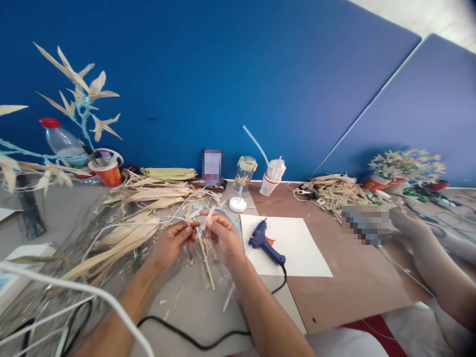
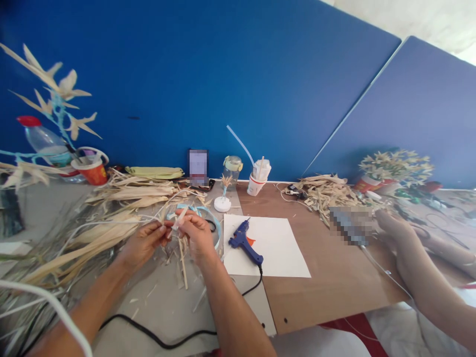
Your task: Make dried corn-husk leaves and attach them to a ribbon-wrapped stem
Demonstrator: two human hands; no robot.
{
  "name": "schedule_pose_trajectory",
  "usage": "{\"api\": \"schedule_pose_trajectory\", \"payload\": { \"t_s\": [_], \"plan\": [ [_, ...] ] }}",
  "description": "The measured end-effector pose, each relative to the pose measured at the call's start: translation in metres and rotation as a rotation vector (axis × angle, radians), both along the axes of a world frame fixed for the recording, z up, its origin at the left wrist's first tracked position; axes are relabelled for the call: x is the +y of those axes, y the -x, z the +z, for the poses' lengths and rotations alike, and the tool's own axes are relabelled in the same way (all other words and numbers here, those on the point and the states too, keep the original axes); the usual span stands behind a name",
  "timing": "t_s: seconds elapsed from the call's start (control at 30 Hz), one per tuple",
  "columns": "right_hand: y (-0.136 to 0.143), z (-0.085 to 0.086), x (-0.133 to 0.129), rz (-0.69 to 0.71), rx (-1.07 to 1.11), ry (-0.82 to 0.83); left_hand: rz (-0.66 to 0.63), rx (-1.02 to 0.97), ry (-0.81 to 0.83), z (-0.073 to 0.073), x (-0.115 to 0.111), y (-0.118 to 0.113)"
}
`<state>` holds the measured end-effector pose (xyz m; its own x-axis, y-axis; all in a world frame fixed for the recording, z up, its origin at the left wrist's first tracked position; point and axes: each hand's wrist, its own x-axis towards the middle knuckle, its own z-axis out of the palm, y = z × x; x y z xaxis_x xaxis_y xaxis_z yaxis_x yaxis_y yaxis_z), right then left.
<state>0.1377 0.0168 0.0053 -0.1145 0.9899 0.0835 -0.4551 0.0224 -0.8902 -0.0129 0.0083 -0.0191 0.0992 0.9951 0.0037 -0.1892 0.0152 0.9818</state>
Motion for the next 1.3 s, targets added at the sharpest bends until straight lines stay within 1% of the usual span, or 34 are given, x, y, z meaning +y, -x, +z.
{"api": "schedule_pose_trajectory", "payload": {
  "t_s": [0.1,0.13,0.2,0.33,0.53,0.67,0.83,0.9,1.0,1.07,1.17,1.23,1.3],
  "plan": [
    [-0.003,0.005,0.0,0.112,0.205,0.108,-0.057,0.154,-0.044,-0.001,0.001,0.001],
    [-0.005,0.006,0.001,0.131,0.24,0.132,-0.08,0.213,-0.053,0.0,0.001,0.001],
    [-0.008,0.007,0.003,0.163,0.244,0.155,-0.121,0.315,-0.065,0.003,0.001,0.0],
    [-0.012,0.006,0.005,0.175,0.098,0.134,-0.168,0.406,-0.095,0.008,0.001,-0.003],
    [-0.013,0.007,0.003,0.115,-0.128,0.07,-0.203,0.428,-0.092,0.005,-0.002,-0.002],
    [-0.014,0.01,0.002,0.139,-0.168,0.039,-0.23,0.419,-0.117,0.003,-0.003,-0.001],
    [-0.015,0.011,0.002,0.142,-0.236,0.036,-0.286,0.389,-0.107,0.007,-0.005,-0.002],
    [-0.015,0.01,0.002,0.096,-0.261,0.0,-0.256,0.343,-0.1,0.009,-0.006,-0.003],
    [-0.014,0.008,0.003,-0.018,-0.273,-0.077,-0.157,0.217,-0.09,0.012,-0.007,-0.003],
    [-0.014,0.007,0.003,-0.072,-0.28,-0.109,-0.113,0.175,-0.062,0.013,-0.007,-0.003],
    [-0.014,0.007,0.004,-0.099,-0.31,-0.151,-0.031,0.163,-0.033,0.014,-0.006,-0.002],
    [-0.014,0.007,0.004,-0.102,-0.314,-0.184,0.028,0.167,-0.07,0.014,-0.005,-0.002],
    [-0.014,0.008,0.004,-0.103,-0.314,-0.216,0.03,0.192,-0.116,0.013,-0.004,-0.002]
  ]
}}
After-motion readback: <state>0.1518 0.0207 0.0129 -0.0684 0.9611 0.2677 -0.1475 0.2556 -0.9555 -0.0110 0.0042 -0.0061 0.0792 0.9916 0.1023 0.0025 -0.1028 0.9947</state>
